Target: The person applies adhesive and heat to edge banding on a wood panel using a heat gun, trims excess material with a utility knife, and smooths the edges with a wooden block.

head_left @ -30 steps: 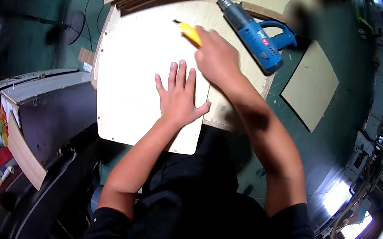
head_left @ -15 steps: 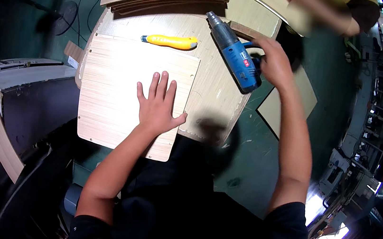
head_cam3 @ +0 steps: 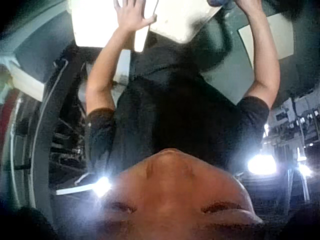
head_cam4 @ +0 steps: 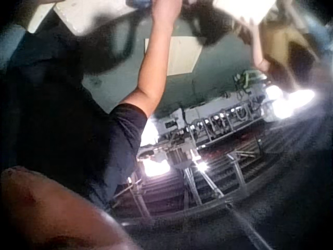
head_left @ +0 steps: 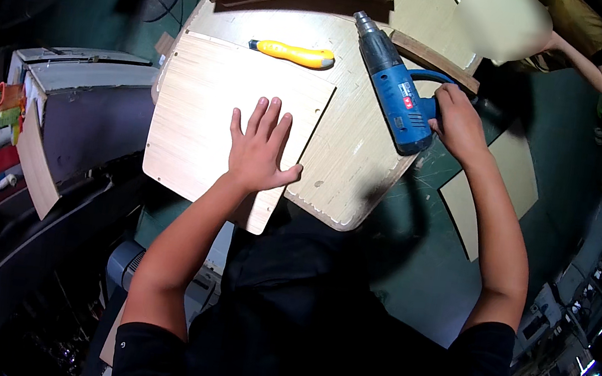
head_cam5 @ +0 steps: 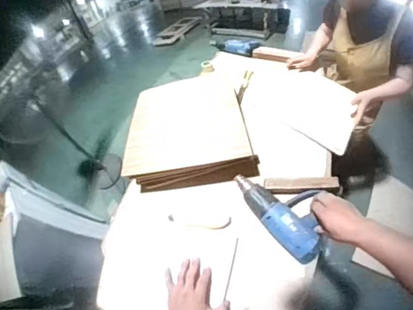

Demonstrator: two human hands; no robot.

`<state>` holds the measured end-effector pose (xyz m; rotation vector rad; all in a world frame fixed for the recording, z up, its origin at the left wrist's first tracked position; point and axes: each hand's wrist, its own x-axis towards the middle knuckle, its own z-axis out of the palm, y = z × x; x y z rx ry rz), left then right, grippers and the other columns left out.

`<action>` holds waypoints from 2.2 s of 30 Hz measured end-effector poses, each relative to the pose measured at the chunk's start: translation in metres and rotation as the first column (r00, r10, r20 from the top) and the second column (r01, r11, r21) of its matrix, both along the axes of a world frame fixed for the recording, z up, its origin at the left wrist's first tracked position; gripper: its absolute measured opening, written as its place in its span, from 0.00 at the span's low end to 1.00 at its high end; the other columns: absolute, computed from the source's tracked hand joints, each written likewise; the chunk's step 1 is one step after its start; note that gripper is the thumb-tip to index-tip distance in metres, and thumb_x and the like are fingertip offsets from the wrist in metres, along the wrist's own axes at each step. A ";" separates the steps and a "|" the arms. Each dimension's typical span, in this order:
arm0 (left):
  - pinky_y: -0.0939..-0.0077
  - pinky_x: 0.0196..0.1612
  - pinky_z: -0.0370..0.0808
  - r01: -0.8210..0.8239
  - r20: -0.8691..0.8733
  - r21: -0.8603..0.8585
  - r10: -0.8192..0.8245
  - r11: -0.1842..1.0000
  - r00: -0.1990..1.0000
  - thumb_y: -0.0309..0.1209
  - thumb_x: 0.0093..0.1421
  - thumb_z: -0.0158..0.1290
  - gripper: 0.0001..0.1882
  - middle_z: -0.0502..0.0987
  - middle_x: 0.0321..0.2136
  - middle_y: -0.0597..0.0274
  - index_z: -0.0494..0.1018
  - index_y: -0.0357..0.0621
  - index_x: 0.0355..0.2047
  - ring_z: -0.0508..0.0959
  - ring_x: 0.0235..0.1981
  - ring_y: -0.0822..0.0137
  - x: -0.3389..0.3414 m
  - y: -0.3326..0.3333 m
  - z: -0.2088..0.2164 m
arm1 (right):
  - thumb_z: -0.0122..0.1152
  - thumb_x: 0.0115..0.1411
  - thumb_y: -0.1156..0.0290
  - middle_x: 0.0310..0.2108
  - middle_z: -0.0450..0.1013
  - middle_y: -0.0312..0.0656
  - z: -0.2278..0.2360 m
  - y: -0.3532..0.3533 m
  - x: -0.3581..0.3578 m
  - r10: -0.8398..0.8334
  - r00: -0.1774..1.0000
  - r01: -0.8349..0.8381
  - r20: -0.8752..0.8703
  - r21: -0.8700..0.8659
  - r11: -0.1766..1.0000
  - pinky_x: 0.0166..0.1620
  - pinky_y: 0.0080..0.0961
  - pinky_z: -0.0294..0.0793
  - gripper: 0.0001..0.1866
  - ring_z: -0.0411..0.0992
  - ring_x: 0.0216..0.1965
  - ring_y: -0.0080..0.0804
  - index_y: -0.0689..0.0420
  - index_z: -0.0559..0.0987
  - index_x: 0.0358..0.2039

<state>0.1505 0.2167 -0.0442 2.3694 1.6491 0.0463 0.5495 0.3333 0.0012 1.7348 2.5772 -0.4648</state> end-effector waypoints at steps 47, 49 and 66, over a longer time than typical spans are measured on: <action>0.29 0.73 0.35 -0.041 -0.095 -0.075 0.033 0.996 0.995 0.64 0.51 0.52 0.53 0.46 0.77 0.51 0.59 0.50 0.73 0.43 0.78 0.52 0.004 -0.004 0.015 | 0.57 0.55 0.78 0.42 0.71 0.47 -0.011 -0.001 0.001 0.200 0.962 -0.232 0.186 0.171 0.958 0.45 0.44 0.74 0.13 0.72 0.47 0.48 0.59 0.73 0.42; 0.29 0.73 0.35 -0.043 -0.096 -0.078 0.036 0.996 0.995 0.64 0.51 0.51 0.53 0.46 0.77 0.51 0.59 0.50 0.73 0.43 0.78 0.52 0.004 -0.005 0.015 | 0.61 0.54 0.76 0.43 0.71 0.47 -0.011 -0.001 0.002 0.197 0.959 -0.231 0.206 0.158 0.960 0.47 0.44 0.73 0.15 0.72 0.47 0.49 0.59 0.73 0.44; 0.29 0.72 0.37 -0.040 -0.053 -0.008 0.040 0.999 0.998 0.62 0.49 0.55 0.53 0.50 0.75 0.45 0.62 0.45 0.70 0.46 0.77 0.47 0.006 -0.008 0.015 | 0.71 0.44 0.81 0.52 0.68 0.53 0.065 -0.126 0.020 0.047 0.921 -0.020 -0.386 0.073 0.997 0.59 0.45 0.69 0.35 0.68 0.56 0.58 0.58 0.70 0.54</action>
